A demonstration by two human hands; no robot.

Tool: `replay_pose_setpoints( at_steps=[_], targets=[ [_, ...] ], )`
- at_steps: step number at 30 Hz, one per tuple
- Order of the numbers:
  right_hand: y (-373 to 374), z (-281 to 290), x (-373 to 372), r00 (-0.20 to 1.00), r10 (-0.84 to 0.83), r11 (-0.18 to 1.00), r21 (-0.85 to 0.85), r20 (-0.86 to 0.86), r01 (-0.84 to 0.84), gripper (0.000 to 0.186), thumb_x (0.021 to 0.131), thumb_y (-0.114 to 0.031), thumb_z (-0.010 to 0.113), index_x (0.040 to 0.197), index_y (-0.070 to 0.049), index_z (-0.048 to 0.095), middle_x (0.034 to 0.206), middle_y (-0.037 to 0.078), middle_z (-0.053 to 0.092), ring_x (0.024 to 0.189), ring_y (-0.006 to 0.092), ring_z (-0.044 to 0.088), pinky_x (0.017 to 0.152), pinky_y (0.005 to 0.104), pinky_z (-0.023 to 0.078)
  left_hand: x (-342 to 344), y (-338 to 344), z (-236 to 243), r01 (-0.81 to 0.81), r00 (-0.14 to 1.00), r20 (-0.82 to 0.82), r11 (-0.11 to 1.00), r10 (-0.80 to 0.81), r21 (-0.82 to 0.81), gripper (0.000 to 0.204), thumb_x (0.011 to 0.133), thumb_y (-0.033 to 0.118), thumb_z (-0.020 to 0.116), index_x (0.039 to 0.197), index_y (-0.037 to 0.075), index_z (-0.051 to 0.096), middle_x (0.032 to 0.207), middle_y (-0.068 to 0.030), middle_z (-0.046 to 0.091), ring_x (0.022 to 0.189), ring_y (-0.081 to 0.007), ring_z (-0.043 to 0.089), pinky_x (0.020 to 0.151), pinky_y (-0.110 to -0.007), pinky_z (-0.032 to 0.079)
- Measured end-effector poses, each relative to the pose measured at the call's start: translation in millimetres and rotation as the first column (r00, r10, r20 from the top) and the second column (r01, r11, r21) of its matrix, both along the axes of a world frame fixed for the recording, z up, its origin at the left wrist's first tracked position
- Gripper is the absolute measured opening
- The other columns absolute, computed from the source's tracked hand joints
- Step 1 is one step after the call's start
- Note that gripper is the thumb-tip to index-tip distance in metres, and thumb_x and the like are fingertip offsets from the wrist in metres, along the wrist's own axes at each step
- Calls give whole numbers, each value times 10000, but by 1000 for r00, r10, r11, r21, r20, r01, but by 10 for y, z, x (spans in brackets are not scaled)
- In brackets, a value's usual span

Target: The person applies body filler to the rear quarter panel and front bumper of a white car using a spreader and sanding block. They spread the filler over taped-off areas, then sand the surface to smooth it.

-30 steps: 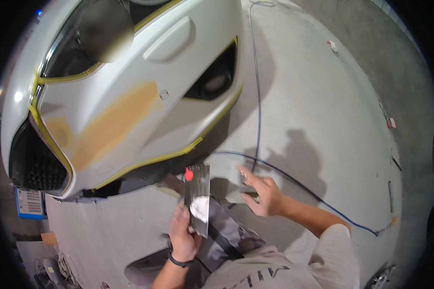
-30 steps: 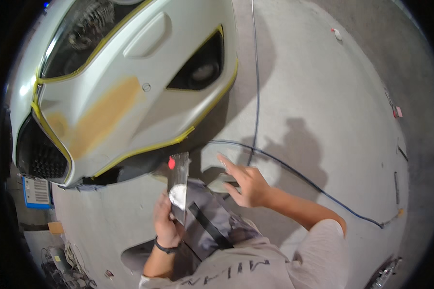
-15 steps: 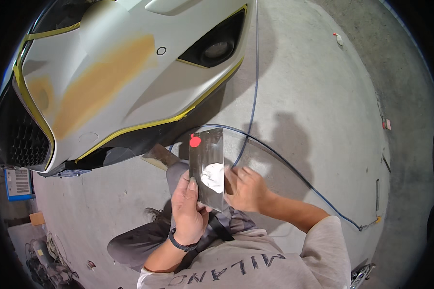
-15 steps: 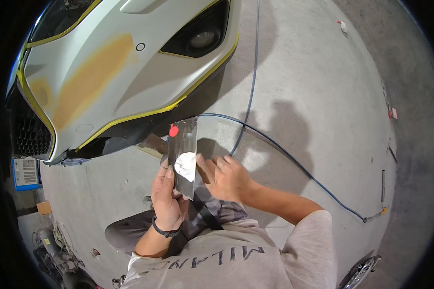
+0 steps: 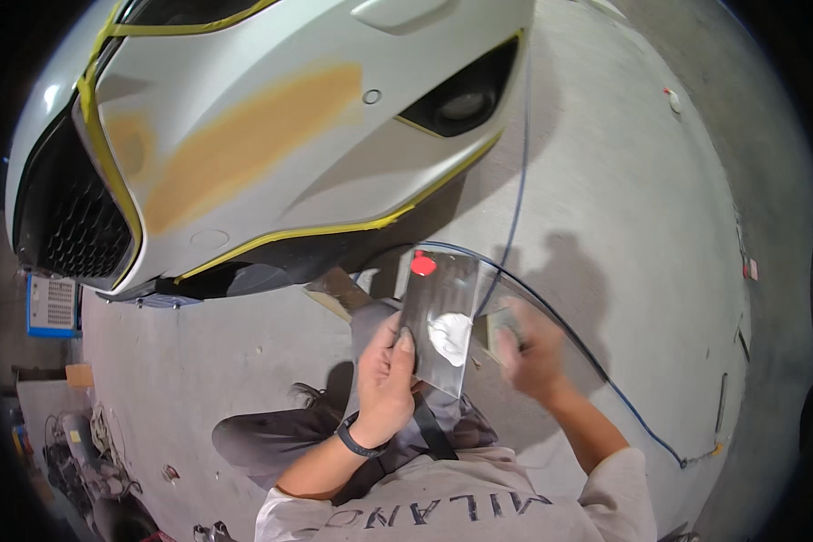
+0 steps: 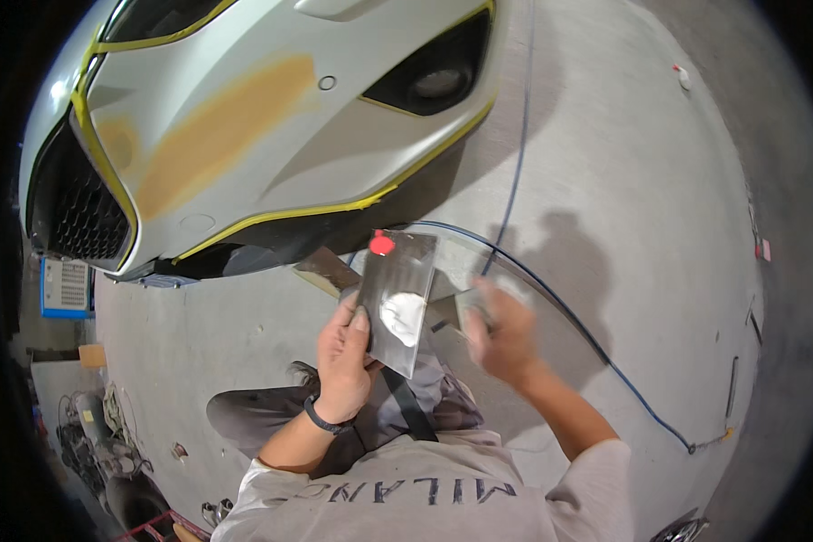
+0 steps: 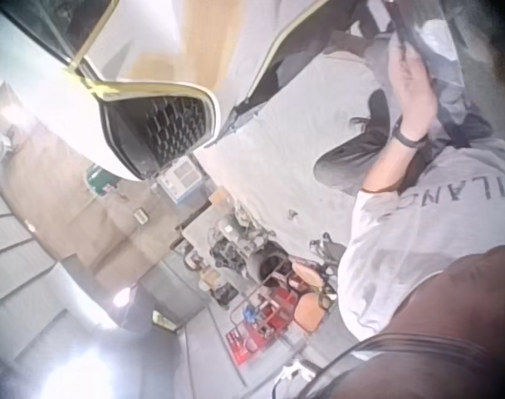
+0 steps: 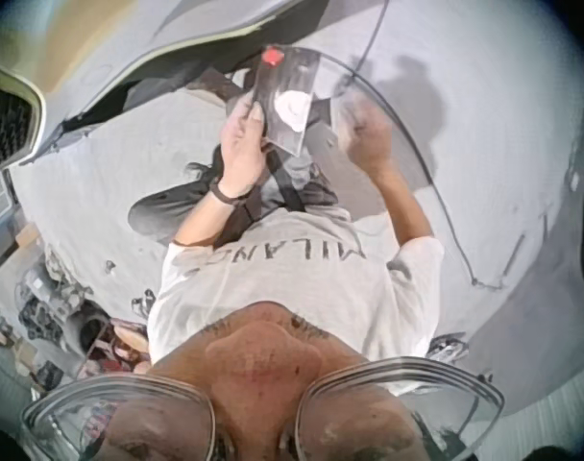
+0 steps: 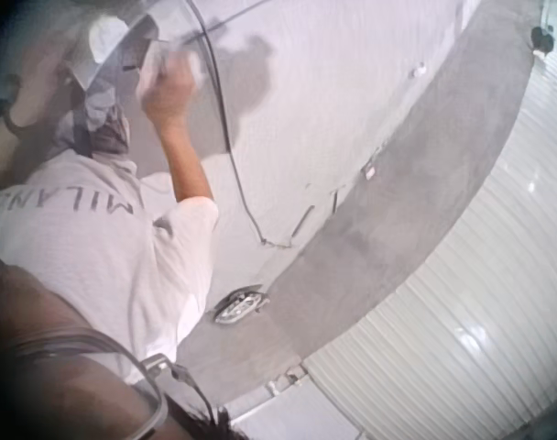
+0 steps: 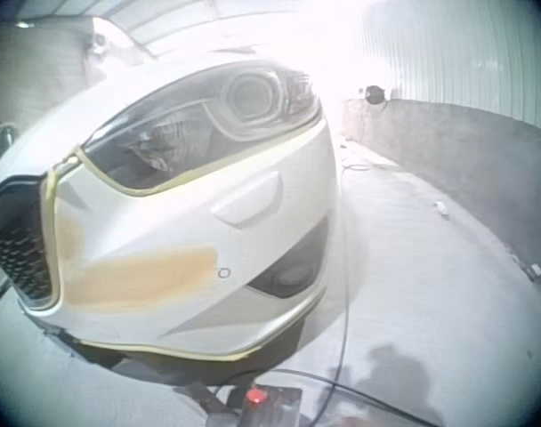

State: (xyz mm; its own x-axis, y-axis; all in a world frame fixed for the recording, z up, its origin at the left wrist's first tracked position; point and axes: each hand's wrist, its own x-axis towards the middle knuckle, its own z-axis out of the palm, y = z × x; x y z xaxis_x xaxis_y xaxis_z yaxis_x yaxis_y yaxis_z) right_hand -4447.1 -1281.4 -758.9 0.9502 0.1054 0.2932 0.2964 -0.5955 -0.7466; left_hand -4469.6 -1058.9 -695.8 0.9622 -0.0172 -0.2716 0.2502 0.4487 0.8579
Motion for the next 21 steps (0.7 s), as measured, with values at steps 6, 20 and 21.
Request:
replay_pose_setpoints(
  at_steps=[6, 20, 21],
  targets=[
    [-282, -29, 217, 970, -67, 886, 432, -235, 166, 472, 926, -48, 710, 1385, 37, 642, 1008, 90, 724, 892, 137, 641, 841, 284, 516, 96, 29, -38, 241, 907, 154, 784, -392, 572, 399, 1073, 127, 534, 1449, -6, 542, 688, -51, 493, 630, -89, 465, 590, -293, 416],
    [128, 86, -111, 990, 121, 736, 676, -74, -39, 310, 873, 51, 692, 1176, -10, 689, 947, 92, 678, 859, 163, 642, 806, 297, 534, 207, 39, -389, 16, 997, -72, 850, 26, 526, 387, 1121, 216, 465, 1418, -23, 531, 713, 49, 456, 620, -32, 430, 564, -231, 414],
    [154, 150, -92, 989, 57, 755, 643, 135, -131, 285, 867, 60, 683, 1141, -22, 689, 969, 102, 689, 871, 194, 660, 829, 315, 556, 188, -12, -357, 70, 983, -183, 893, 14, 444, 386, 1130, 222, 452, 1431, -10, 522, 828, 29, 573, 653, -33, 502, 575, -227, 447]
  ],
)
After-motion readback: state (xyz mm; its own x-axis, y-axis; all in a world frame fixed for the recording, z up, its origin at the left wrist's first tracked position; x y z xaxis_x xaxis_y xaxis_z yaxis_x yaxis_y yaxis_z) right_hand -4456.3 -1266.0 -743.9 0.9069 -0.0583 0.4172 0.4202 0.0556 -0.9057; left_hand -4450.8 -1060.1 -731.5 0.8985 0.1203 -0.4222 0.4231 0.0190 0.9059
